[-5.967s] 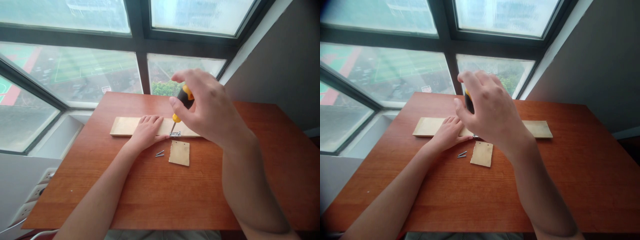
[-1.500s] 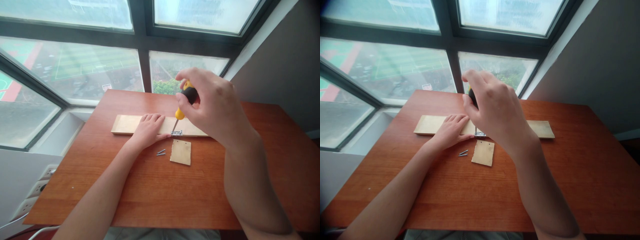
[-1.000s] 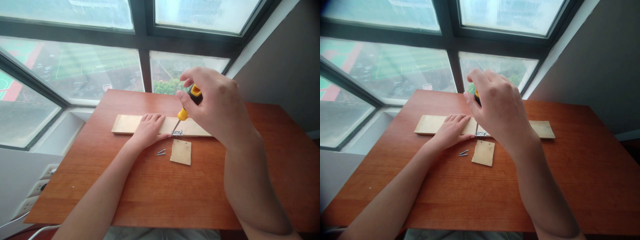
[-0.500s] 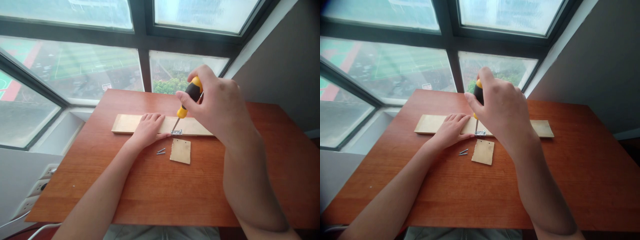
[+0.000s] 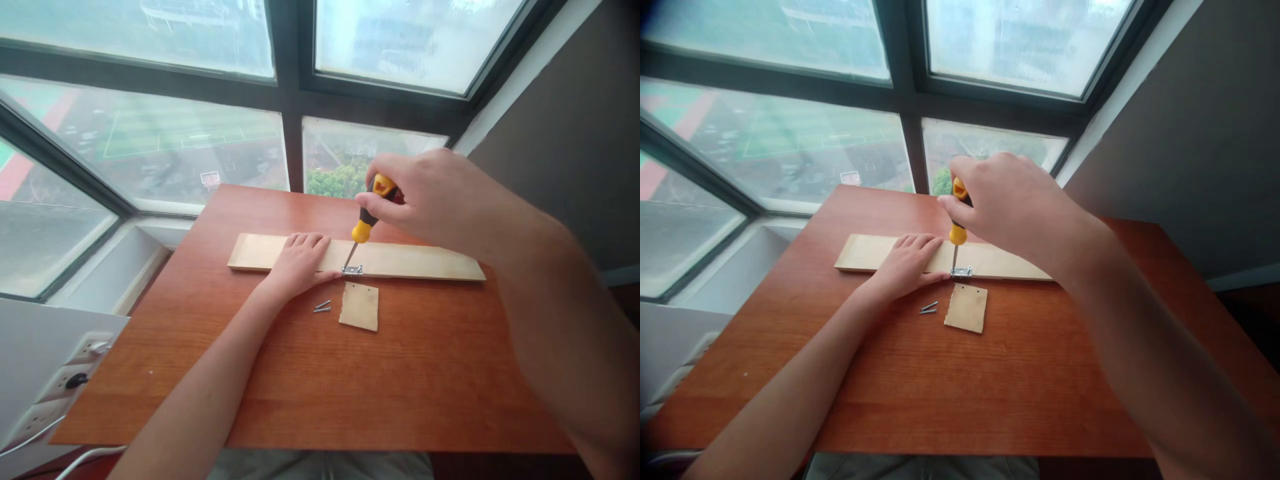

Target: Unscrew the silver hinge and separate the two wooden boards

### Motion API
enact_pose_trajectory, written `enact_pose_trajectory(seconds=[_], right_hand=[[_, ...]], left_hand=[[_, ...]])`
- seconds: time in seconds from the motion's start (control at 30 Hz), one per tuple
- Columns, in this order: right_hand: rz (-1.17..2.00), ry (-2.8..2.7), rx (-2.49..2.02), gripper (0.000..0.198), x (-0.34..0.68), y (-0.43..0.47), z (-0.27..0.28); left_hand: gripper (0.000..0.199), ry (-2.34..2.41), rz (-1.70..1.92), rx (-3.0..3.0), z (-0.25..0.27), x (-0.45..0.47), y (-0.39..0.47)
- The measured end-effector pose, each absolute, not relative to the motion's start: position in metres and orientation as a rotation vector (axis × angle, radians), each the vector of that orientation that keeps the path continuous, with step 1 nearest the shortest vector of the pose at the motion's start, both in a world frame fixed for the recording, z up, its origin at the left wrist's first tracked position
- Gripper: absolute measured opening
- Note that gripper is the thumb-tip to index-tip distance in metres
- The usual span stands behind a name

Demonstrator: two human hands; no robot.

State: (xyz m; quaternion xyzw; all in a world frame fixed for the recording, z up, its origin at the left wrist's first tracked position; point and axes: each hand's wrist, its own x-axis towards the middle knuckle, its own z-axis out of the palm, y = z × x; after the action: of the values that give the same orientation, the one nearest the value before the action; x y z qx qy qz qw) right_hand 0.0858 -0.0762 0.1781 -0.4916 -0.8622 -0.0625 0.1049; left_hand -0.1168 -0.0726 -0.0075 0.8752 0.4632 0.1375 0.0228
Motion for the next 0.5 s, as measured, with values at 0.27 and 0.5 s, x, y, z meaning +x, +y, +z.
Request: enact_pose_trajectory(seconds=[0.27,0.5], right_hand=[[-0.062,-2.688,-1.31,0.02,0.085,-0.078,0.188],[-0.047,-2.731,-1.325,0.013,0.081,-0.081,0.183]], left_hand=[[0.066,1.431,0.437,2.722,-0.008,-0.118,-0.072],[0.065,1.428,0.45,2.715,-0.009,-0.118,-0.073]])
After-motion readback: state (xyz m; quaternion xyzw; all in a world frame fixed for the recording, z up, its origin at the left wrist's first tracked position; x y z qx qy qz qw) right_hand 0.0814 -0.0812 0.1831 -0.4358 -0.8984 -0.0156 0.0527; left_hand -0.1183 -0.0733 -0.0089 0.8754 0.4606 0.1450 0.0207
